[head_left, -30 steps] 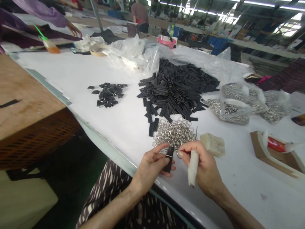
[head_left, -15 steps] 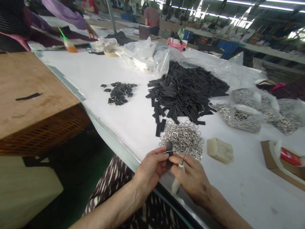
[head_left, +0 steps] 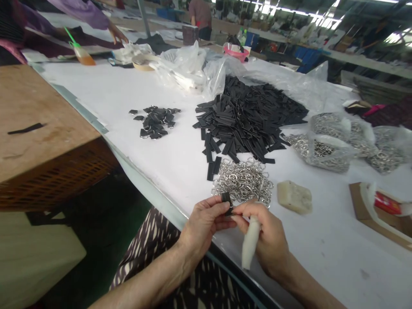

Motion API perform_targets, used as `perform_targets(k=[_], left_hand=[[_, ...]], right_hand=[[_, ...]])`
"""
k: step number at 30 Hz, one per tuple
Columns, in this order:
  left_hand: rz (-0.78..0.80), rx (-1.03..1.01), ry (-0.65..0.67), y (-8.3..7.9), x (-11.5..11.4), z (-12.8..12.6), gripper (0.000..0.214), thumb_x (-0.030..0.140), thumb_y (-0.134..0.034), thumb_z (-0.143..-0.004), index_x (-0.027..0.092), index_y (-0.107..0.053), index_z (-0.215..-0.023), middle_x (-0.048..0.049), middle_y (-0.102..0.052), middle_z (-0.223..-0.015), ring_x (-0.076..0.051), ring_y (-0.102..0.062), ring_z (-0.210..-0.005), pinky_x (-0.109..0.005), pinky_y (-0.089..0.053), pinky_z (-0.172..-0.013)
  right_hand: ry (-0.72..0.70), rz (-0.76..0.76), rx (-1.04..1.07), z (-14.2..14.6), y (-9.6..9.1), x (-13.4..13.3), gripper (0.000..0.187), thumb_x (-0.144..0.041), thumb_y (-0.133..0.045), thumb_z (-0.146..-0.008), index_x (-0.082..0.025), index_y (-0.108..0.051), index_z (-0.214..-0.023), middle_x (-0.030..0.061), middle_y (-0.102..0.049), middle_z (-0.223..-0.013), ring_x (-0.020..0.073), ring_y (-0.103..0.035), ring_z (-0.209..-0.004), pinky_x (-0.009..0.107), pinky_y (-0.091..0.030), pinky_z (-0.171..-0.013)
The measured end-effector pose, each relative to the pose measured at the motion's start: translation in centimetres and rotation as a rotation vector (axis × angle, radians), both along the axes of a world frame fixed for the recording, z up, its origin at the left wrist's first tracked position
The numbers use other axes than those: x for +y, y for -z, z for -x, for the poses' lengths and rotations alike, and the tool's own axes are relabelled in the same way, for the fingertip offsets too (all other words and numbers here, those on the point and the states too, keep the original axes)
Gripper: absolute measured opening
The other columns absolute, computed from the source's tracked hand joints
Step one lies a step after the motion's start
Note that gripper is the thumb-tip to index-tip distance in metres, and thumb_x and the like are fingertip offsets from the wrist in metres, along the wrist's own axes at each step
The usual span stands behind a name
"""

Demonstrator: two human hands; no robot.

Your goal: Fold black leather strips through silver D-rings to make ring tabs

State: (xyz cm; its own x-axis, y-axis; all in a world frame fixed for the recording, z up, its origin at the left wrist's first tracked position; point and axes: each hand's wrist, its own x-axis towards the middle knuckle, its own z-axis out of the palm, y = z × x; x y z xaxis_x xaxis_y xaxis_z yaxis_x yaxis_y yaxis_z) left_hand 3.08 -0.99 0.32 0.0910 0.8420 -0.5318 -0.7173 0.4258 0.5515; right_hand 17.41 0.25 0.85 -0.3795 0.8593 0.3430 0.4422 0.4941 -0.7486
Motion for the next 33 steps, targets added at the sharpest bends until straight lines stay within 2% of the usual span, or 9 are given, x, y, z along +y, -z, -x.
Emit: perform_targets(k=[5, 8, 14, 18, 23, 28, 33], left_hand=[[-0.021, 0.033, -0.023, 0.1, -0.5, -0.6, 0.009, 0.017, -0.070, -0.070, 0.013, -0.064, -0.076, -0.0045, -0.071, -0.068, -0.017, -0.067, -0.059, -0.030, -0.054, -0.065], [-0.031, 0.047, -0.047, 0.2, -0.7, -0.6, 0.014, 0.022, -0.070, -0.071, 0.014, -0.063, -0.080, -0.0046, -0.071, -0.067, -0.018, -0.067, -0.060, -0.033, -0.053, -0.067], [-0.215, 0.130, 0.092, 0.3, -0.8, -0.3, 0.020, 0.023, -0.070, -0.073, 0.012, -0.066, -0.090, -0.0065, -0.071, -0.076, -0.016, -0.064, -0.067, -0.034, -0.050, -0.077], [-0.253, 0.192, 0.145, 0.3, -0.6, -0.3, 0.018, 0.020, -0.068, -0.074, 0.013, -0.068, -0.091, -0.0060, -0.070, -0.078, -0.015, -0.062, -0.070, -0.031, -0.049, -0.076], [-0.212, 0.229, 0.154, 0.2, -0.7, -0.4, 0.011, 0.023, -0.066, -0.075, 0.012, -0.068, -0.078, -0.0051, -0.068, -0.070, -0.016, -0.062, -0.066, -0.032, -0.049, -0.075], [-0.191, 0.280, 0.163, 0.0, -0.6, -0.3, 0.013, 0.025, -0.064, -0.076, 0.013, -0.067, -0.078, -0.0044, -0.068, -0.066, -0.018, -0.064, -0.063, -0.034, -0.051, -0.072], [-0.171, 0.308, 0.156, -0.3, -0.6, -0.5, 0.012, 0.025, -0.064, -0.075, 0.014, -0.065, -0.074, -0.0033, -0.066, -0.060, -0.019, -0.064, -0.061, -0.034, -0.051, -0.071]], right_hand=[[0.128, 0.227, 0.002, 0.2, -0.8, 0.0, 0.007, -0.020, -0.057, -0.081, -0.023, -0.051, -0.084, -0.0024, -0.061, -0.071, 0.0122, -0.054, -0.059, 0.023, -0.044, -0.054], [0.156, 0.339, 0.024, 0.2, -1.2, 0.2, 0.008, -0.021, -0.057, -0.080, -0.022, -0.049, -0.080, -0.0031, -0.058, -0.068, 0.0115, -0.051, -0.058, 0.022, -0.042, -0.053], [0.165, 0.484, 0.148, 0.4, -1.6, 0.6, 0.014, -0.020, -0.057, -0.078, -0.022, -0.044, -0.075, -0.0042, -0.054, -0.069, 0.0111, -0.048, -0.059, 0.023, -0.040, -0.054], [0.169, 0.495, 0.152, 0.5, -1.6, 0.7, 0.014, -0.017, -0.057, -0.077, -0.022, -0.043, -0.074, -0.0052, -0.052, -0.067, 0.0102, -0.046, -0.058, 0.022, -0.039, -0.054], [0.164, 0.535, 0.150, 0.5, -1.8, 0.9, 0.016, -0.017, -0.057, -0.077, -0.022, -0.042, -0.073, -0.0059, -0.051, -0.066, 0.0099, -0.044, -0.057, 0.022, -0.038, -0.053], [0.141, 0.590, 0.212, 0.5, -2.0, 1.0, 0.015, -0.019, -0.056, -0.078, -0.022, -0.043, -0.072, -0.0056, -0.053, -0.067, 0.0101, -0.046, -0.059, 0.022, -0.039, -0.054], [0.153, 0.527, 0.191, 0.3, -2.0, 1.0, 0.011, -0.023, -0.059, -0.077, -0.021, -0.048, -0.077, -0.0022, -0.057, -0.074, 0.0119, -0.051, -0.063, 0.024, -0.043, -0.056]])
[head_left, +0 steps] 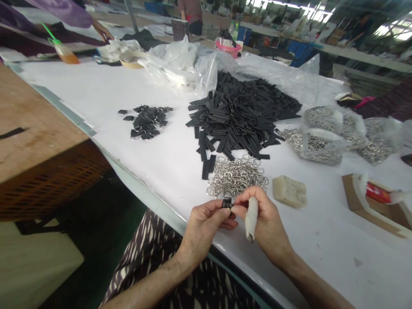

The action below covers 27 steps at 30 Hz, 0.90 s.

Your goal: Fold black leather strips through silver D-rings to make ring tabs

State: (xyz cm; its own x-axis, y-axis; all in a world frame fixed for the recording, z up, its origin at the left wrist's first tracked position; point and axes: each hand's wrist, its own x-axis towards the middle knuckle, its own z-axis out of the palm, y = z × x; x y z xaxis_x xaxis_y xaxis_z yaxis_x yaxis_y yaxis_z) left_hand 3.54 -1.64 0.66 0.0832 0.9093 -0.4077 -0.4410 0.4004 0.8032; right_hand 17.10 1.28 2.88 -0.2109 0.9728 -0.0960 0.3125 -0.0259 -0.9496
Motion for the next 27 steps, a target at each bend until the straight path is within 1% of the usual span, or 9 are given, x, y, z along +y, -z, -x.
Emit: perform_targets(k=[4, 9, 16, 18, 20, 22, 23, 25, 27], left_hand=[[-0.007, -0.001, -0.016, -0.2, 0.0, -0.1, 0.011, 0.026, -0.064, -0.074, 0.014, -0.064, -0.072, -0.0024, -0.064, -0.059, -0.018, -0.063, -0.061, -0.033, -0.050, -0.070], [0.006, 0.001, -0.026, -0.1, 0.0, 0.0, 0.014, 0.027, -0.065, -0.073, 0.015, -0.062, -0.066, -0.0008, -0.061, -0.055, -0.017, -0.060, -0.056, -0.031, -0.049, -0.066], [0.031, 0.094, 0.014, 0.0, 0.0, -0.1, 0.013, 0.027, -0.061, -0.075, 0.015, -0.065, -0.071, -0.0001, -0.058, -0.054, -0.015, -0.058, -0.053, -0.027, -0.047, -0.057], [-0.002, 0.151, -0.004, -0.3, 0.1, -0.1, 0.011, 0.025, -0.062, -0.074, 0.016, -0.066, -0.069, -0.0017, -0.059, -0.066, -0.014, -0.055, -0.053, -0.025, -0.045, -0.050], [-0.073, 0.231, -0.046, -0.7, 0.2, 0.0, 0.011, 0.022, -0.063, -0.071, 0.016, -0.065, -0.062, -0.0033, -0.059, -0.083, -0.011, -0.053, -0.054, -0.022, -0.041, -0.044], [-0.141, 0.311, -0.088, -0.9, 0.2, 0.1, 0.015, 0.019, -0.064, -0.069, 0.016, -0.064, -0.055, -0.0034, -0.057, -0.094, -0.009, -0.051, -0.056, -0.020, -0.038, -0.042], [-0.143, 0.339, -0.090, -1.0, 0.2, 0.1, 0.016, 0.018, -0.064, -0.069, 0.016, -0.064, -0.054, -0.0029, -0.059, -0.091, -0.008, -0.049, -0.053, -0.020, -0.036, -0.041], [-0.088, 0.331, -0.033, -1.1, 0.2, 0.2, 0.015, 0.020, -0.062, -0.072, 0.017, -0.066, -0.058, -0.0009, -0.061, -0.068, -0.007, -0.043, -0.042, -0.020, -0.032, -0.038], [-0.007, 0.232, 0.055, -0.9, 0.2, 0.3, 0.013, 0.024, -0.060, -0.074, 0.017, -0.067, -0.065, 0.0024, -0.054, -0.045, -0.007, -0.039, -0.033, -0.020, -0.030, -0.036]], right_hand=[[0.006, 0.015, -0.010, 0.0, 0.2, 0.0, 0.011, -0.025, -0.060, -0.078, -0.022, -0.051, -0.083, -0.0027, -0.057, -0.074, 0.0115, -0.052, -0.061, 0.024, -0.044, -0.055], [-0.030, -0.025, -0.016, 0.3, 0.6, 0.0, 0.008, -0.022, -0.058, -0.079, -0.022, -0.051, -0.082, -0.0010, -0.060, -0.083, 0.0120, -0.054, -0.067, 0.024, -0.046, -0.059], [-0.024, -0.077, -0.052, 0.3, 0.8, -0.2, 0.006, -0.018, -0.056, -0.080, -0.021, -0.050, -0.081, -0.0013, -0.059, -0.079, 0.0122, -0.053, -0.066, 0.024, -0.044, -0.060], [-0.026, -0.091, -0.061, 0.3, 0.8, -0.2, 0.006, -0.018, -0.055, -0.080, -0.021, -0.051, -0.081, -0.0009, -0.060, -0.080, 0.0128, -0.054, -0.067, 0.025, -0.044, -0.060], [-0.028, -0.101, -0.063, 0.3, 0.8, -0.2, 0.006, -0.018, -0.055, -0.080, -0.021, -0.050, -0.081, -0.0007, -0.061, -0.081, 0.0131, -0.055, -0.068, 0.025, -0.044, -0.061], [-0.029, -0.109, -0.068, 0.3, 0.7, -0.2, 0.006, -0.018, -0.055, -0.080, -0.022, -0.050, -0.080, -0.0007, -0.060, -0.080, 0.0133, -0.055, -0.068, 0.025, -0.044, -0.061], [-0.028, -0.110, -0.070, 0.3, 0.7, -0.2, 0.006, -0.018, -0.055, -0.080, -0.022, -0.050, -0.080, -0.0008, -0.060, -0.079, 0.0133, -0.055, -0.068, 0.025, -0.044, -0.060], [-0.025, -0.098, -0.068, 0.4, 0.6, -0.2, 0.006, -0.020, -0.056, -0.079, -0.021, -0.050, -0.079, -0.0008, -0.060, -0.078, 0.0130, -0.054, -0.066, 0.025, -0.044, -0.059], [-0.019, -0.076, -0.070, 0.3, 0.5, -0.2, 0.006, -0.021, -0.056, -0.079, -0.021, -0.049, -0.078, -0.0009, -0.060, -0.076, 0.0127, -0.054, -0.064, 0.025, -0.044, -0.057]])
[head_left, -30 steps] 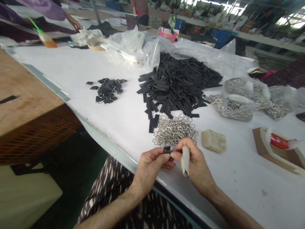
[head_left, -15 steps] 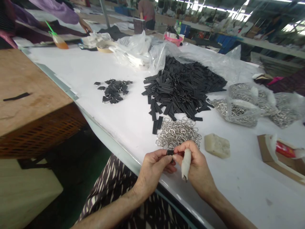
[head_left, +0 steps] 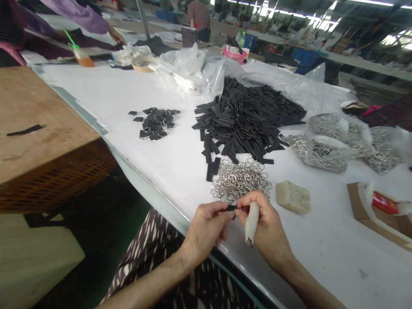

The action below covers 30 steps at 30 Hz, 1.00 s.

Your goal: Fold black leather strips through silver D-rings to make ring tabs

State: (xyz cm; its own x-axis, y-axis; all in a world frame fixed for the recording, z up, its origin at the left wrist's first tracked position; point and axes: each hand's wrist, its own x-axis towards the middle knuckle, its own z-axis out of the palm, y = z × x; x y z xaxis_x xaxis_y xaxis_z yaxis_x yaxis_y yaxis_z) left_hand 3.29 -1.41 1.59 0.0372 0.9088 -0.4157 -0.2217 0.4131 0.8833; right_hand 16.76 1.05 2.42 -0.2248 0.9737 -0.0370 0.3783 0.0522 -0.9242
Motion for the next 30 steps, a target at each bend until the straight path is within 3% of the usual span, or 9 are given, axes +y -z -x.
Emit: perform_targets(k=[2, 4, 10, 16, 25, 30], left_hand=[[0.038, -0.126, 0.038, 0.1, 0.1, -0.1, 0.013, 0.026, -0.060, -0.075, 0.016, -0.066, -0.069, 0.0018, -0.054, -0.042, -0.011, -0.047, -0.035, -0.021, -0.037, -0.038], [0.036, -0.211, 0.036, 0.2, 0.1, -0.2, 0.011, 0.025, -0.061, -0.073, 0.015, -0.067, -0.071, -0.0017, -0.062, -0.052, -0.013, -0.057, -0.044, -0.023, -0.045, -0.046], [0.039, -0.257, 0.015, 0.3, 0.1, -0.3, 0.009, 0.022, -0.063, -0.073, 0.014, -0.068, -0.075, -0.0040, -0.068, -0.067, -0.016, -0.064, -0.060, -0.028, -0.051, -0.061], [0.091, -0.265, -0.012, 1.1, 0.1, -0.2, 0.011, 0.025, -0.067, -0.070, 0.014, -0.068, -0.070, -0.0043, -0.068, -0.064, -0.017, -0.064, -0.058, -0.028, -0.051, -0.059], [0.088, -0.214, -0.042, 0.8, 0.1, -0.1, 0.011, 0.021, -0.061, -0.074, 0.013, -0.067, -0.070, -0.0080, -0.070, -0.069, -0.015, -0.065, -0.057, -0.026, -0.052, -0.059], [0.086, -0.233, -0.058, 0.8, 0.0, 0.1, 0.013, 0.019, -0.060, -0.075, 0.011, -0.068, -0.068, -0.0087, -0.069, -0.068, -0.014, -0.064, -0.056, -0.025, -0.053, -0.058]], right_hand=[[0.004, 0.017, -0.010, 0.0, 0.0, 0.0, 0.007, -0.021, -0.056, -0.079, -0.021, -0.049, -0.078, -0.0010, -0.059, -0.075, 0.0126, -0.053, -0.063, 0.024, -0.044, -0.056], [0.006, 0.031, -0.020, -0.1, 0.0, 0.1, 0.007, -0.021, -0.056, -0.079, -0.021, -0.049, -0.079, -0.0007, -0.059, -0.075, 0.0127, -0.053, -0.064, 0.025, -0.044, -0.056], [0.013, 0.066, -0.013, 0.0, 0.0, 0.1, 0.007, -0.019, -0.054, -0.079, -0.021, -0.047, -0.078, 0.0003, -0.060, -0.077, 0.0132, -0.053, -0.064, 0.024, -0.044, -0.055], [0.004, 0.071, -0.005, 0.1, 0.1, 0.0, 0.007, -0.021, -0.054, -0.079, -0.021, -0.047, -0.078, -0.0005, -0.059, -0.078, 0.0126, -0.053, -0.063, 0.024, -0.044, -0.055], [-0.013, 0.107, 0.020, -0.9, -0.7, 0.4, 0.015, -0.027, -0.060, -0.077, -0.022, -0.046, -0.078, 0.0000, -0.062, -0.082, 0.0140, -0.057, -0.067, 0.026, -0.046, -0.057], [0.011, 0.005, -0.027, -2.3, -1.9, 1.1, 0.020, -0.032, -0.060, -0.079, -0.023, -0.043, -0.077, -0.0002, -0.063, -0.079, 0.0155, -0.058, -0.069, 0.027, -0.047, -0.058]])
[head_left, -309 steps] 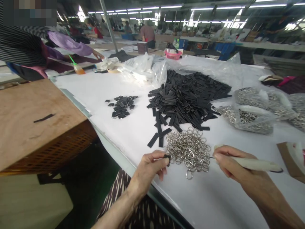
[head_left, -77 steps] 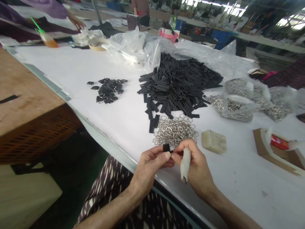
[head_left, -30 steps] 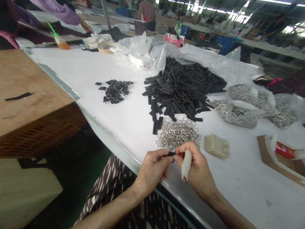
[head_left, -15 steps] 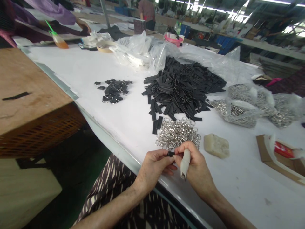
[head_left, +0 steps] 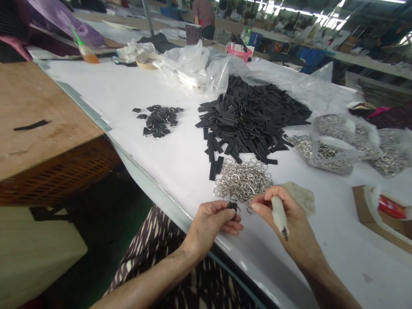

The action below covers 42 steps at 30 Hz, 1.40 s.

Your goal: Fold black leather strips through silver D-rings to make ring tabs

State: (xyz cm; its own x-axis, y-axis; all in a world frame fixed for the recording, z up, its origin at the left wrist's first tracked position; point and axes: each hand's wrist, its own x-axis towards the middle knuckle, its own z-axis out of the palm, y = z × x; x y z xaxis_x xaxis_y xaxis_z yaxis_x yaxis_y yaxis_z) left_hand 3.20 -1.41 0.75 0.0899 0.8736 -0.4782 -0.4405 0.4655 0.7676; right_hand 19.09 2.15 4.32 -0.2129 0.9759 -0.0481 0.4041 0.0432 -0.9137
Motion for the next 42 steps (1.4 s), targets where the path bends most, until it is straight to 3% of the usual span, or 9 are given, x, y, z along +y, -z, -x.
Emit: perform_targets(k=[11, 19, 26, 31, 38, 42], left_hand=[[-0.005, -0.041, 0.002, 0.5, -0.1, 0.0, 0.014, 0.021, -0.061, -0.076, 0.009, -0.067, -0.072, -0.0081, -0.068, -0.072, -0.015, -0.065, -0.059, -0.025, -0.055, -0.060], [-0.013, -0.046, -0.011, 0.5, 0.0, 0.1, 0.013, 0.020, -0.060, -0.076, 0.009, -0.066, -0.072, -0.0071, -0.068, -0.071, -0.014, -0.065, -0.058, -0.024, -0.054, -0.059], [0.021, -0.055, -0.049, 0.3, 0.1, 0.2, 0.012, 0.019, -0.063, -0.074, 0.009, -0.065, -0.067, -0.0062, -0.068, -0.067, -0.013, -0.064, -0.054, -0.023, -0.053, -0.055], [0.020, -0.067, -0.063, 0.2, 0.1, 0.4, 0.012, 0.019, -0.064, -0.073, 0.009, -0.065, -0.065, -0.0065, -0.068, -0.066, -0.012, -0.063, -0.052, -0.022, -0.053, -0.053], [0.031, -0.061, -0.103, 0.3, 0.2, 0.7, 0.012, 0.020, -0.068, -0.070, 0.010, -0.064, -0.065, -0.0061, -0.068, -0.064, -0.013, -0.063, -0.050, -0.022, -0.052, -0.051], [0.036, -0.050, -0.101, 0.3, 0.3, 0.8, 0.012, 0.020, -0.069, -0.069, 0.010, -0.064, -0.064, -0.0064, -0.068, -0.064, -0.013, -0.063, -0.050, -0.022, -0.052, -0.051]], right_hand=[[0.021, -0.185, -0.194, -0.9, -0.5, 0.7, 0.018, -0.030, -0.058, -0.081, -0.023, -0.043, -0.074, -0.0010, -0.063, -0.071, 0.0156, -0.059, -0.066, 0.026, -0.045, -0.056], [0.038, -0.126, -0.161, -1.2, -0.3, 0.8, 0.017, -0.034, -0.058, -0.080, -0.023, -0.045, -0.075, -0.0005, -0.064, -0.075, 0.0152, -0.057, -0.068, 0.025, -0.045, -0.057], [0.114, 0.010, -0.110, -2.9, -1.3, 1.2, 0.016, -0.036, -0.048, -0.082, -0.022, -0.050, -0.075, -0.0003, -0.061, -0.062, 0.0133, -0.050, -0.052, 0.025, -0.041, -0.049], [0.104, 0.002, -0.192, -5.0, -2.2, 1.7, 0.024, -0.041, -0.042, -0.083, -0.024, -0.056, -0.091, -0.0015, -0.057, -0.057, 0.0139, -0.048, -0.051, 0.025, -0.042, -0.050], [0.404, -0.083, -0.238, -5.2, -3.6, 1.3, 0.027, -0.044, -0.042, -0.083, -0.024, -0.060, -0.080, 0.0033, -0.062, -0.080, 0.0182, -0.059, -0.072, 0.025, -0.050, -0.059], [0.466, -0.122, -0.316, -4.6, -4.5, 1.2, 0.021, -0.043, -0.048, -0.080, -0.025, -0.056, -0.072, 0.0021, -0.060, -0.070, 0.0193, -0.059, -0.064, 0.027, -0.045, -0.051]])
